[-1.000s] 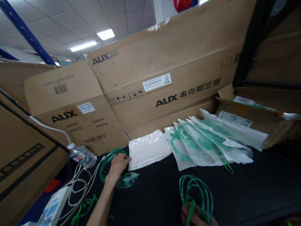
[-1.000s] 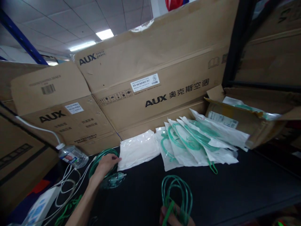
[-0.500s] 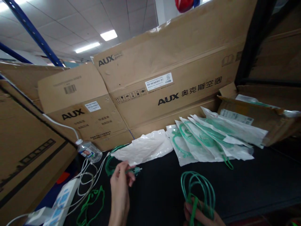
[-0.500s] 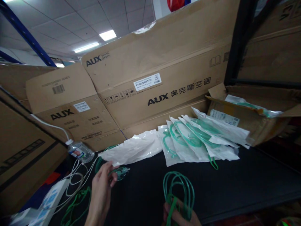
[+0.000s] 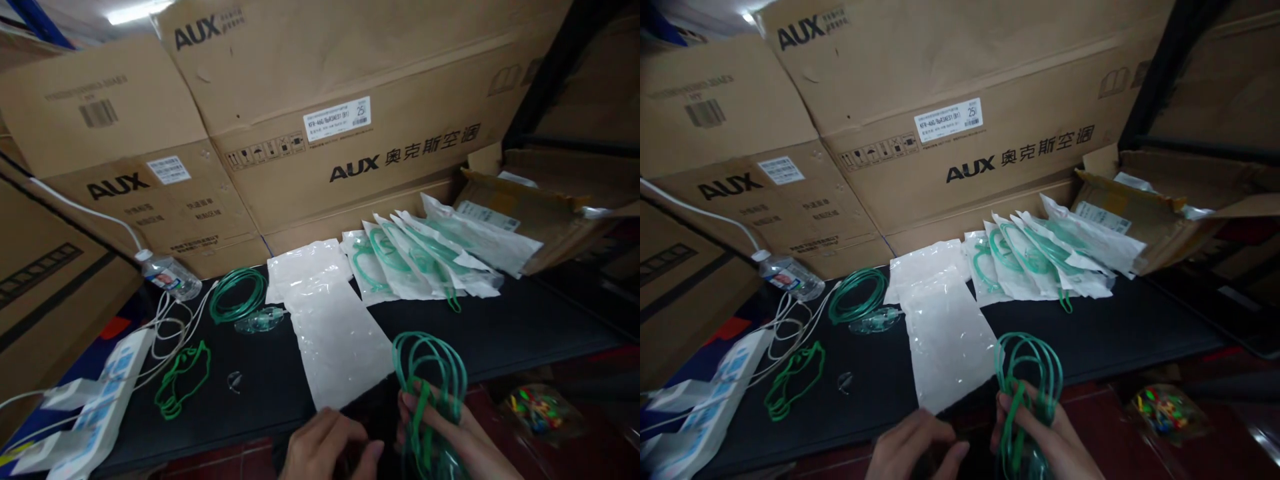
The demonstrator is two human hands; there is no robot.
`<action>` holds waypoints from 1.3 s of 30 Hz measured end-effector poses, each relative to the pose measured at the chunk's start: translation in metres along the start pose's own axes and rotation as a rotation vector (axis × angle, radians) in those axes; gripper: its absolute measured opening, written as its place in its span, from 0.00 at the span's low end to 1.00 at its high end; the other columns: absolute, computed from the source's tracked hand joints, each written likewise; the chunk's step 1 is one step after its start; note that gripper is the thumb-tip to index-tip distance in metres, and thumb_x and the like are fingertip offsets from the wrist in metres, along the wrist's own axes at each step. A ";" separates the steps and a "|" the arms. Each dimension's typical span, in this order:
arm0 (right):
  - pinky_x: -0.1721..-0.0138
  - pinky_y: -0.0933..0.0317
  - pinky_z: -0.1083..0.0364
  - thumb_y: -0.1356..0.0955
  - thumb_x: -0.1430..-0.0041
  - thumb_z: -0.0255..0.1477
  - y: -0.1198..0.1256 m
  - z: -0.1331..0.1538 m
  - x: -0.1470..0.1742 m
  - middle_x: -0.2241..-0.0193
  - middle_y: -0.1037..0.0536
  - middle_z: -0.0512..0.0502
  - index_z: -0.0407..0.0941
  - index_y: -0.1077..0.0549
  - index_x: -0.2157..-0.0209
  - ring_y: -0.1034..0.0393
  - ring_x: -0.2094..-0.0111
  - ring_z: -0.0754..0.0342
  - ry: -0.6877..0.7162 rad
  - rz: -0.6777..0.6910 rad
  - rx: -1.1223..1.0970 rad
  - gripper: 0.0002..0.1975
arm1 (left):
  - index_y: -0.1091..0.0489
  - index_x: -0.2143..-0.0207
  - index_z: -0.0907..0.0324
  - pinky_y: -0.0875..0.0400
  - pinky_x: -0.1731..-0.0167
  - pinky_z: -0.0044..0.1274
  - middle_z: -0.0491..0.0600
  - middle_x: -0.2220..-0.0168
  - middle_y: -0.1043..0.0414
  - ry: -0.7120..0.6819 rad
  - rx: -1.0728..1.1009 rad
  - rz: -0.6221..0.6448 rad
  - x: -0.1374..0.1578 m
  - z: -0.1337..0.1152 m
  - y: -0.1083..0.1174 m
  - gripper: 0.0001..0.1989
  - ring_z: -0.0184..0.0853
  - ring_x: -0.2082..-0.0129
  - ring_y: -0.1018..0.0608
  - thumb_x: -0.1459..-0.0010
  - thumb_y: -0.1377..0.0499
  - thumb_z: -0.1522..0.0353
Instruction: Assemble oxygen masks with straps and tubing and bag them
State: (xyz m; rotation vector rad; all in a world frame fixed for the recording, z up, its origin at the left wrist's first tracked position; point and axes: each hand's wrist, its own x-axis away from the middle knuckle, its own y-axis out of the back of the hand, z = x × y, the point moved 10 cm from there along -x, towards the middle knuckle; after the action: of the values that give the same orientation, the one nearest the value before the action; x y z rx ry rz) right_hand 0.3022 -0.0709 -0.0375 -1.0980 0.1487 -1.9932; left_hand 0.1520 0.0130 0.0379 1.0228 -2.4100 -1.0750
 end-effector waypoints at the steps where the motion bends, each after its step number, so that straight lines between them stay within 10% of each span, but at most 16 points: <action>1: 0.70 0.29 0.55 0.14 0.66 0.42 0.002 -0.002 0.001 0.75 0.20 0.51 0.45 0.20 0.68 0.24 0.74 0.51 -0.007 -0.014 0.003 0.25 | 0.19 0.58 0.55 0.20 0.60 0.29 0.53 0.61 0.17 -0.078 -0.053 0.002 -0.004 -0.007 0.007 0.09 0.41 0.61 0.17 0.37 0.37 0.63; 6: 0.70 0.28 0.54 0.15 0.63 0.43 0.000 -0.008 0.005 0.74 0.19 0.50 0.45 0.22 0.64 0.23 0.74 0.51 -0.027 0.003 0.053 0.27 | 0.32 0.38 0.52 0.28 0.41 0.43 0.52 0.37 0.29 -0.151 -0.340 0.033 -0.033 0.000 0.011 0.30 0.48 0.40 0.26 0.42 0.34 0.75; 12: 0.73 0.29 0.53 0.18 0.57 0.44 -0.004 -0.010 0.004 0.76 0.22 0.51 0.43 0.22 0.63 0.25 0.78 0.52 0.019 0.079 0.141 0.25 | 0.24 0.48 0.55 0.26 0.41 0.32 0.49 0.44 0.22 -0.226 -0.345 0.116 -0.041 0.000 0.007 0.14 0.38 0.42 0.22 0.35 0.39 0.73; 17: 0.71 0.29 0.53 0.18 0.54 0.41 -0.004 -0.018 -0.003 0.73 0.20 0.50 0.43 0.27 0.44 0.24 0.76 0.52 0.032 0.102 0.161 0.38 | 0.23 0.50 0.55 0.25 0.43 0.30 0.48 0.46 0.20 -0.210 -0.326 0.097 -0.040 0.007 0.010 0.13 0.38 0.45 0.20 0.35 0.39 0.75; 27: 0.67 0.33 0.55 0.21 0.52 0.38 -0.025 -0.020 -0.004 0.71 0.18 0.49 0.42 0.35 0.33 0.23 0.67 0.49 0.031 0.207 0.356 0.46 | 0.27 0.60 0.54 0.21 0.71 0.25 0.45 0.60 0.19 -0.005 -0.456 -0.169 -0.045 0.016 0.019 0.10 0.41 0.62 0.15 0.42 0.35 0.76; 39: 0.67 0.35 0.56 0.26 0.51 0.30 -0.043 -0.024 0.003 0.72 0.20 0.54 0.44 0.47 0.28 0.24 0.69 0.52 -0.052 0.212 0.415 0.51 | 0.33 0.58 0.55 0.24 0.71 0.19 0.44 0.63 0.25 -0.133 -0.197 -0.431 -0.038 0.005 0.041 0.03 0.30 0.71 0.18 0.30 0.46 0.69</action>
State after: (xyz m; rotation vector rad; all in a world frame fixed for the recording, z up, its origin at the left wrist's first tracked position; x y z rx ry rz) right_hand 0.2575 -0.0522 -0.0307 -0.8274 -0.1649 -1.7051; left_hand 0.1558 0.0618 0.0648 1.4805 -2.1730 -1.5306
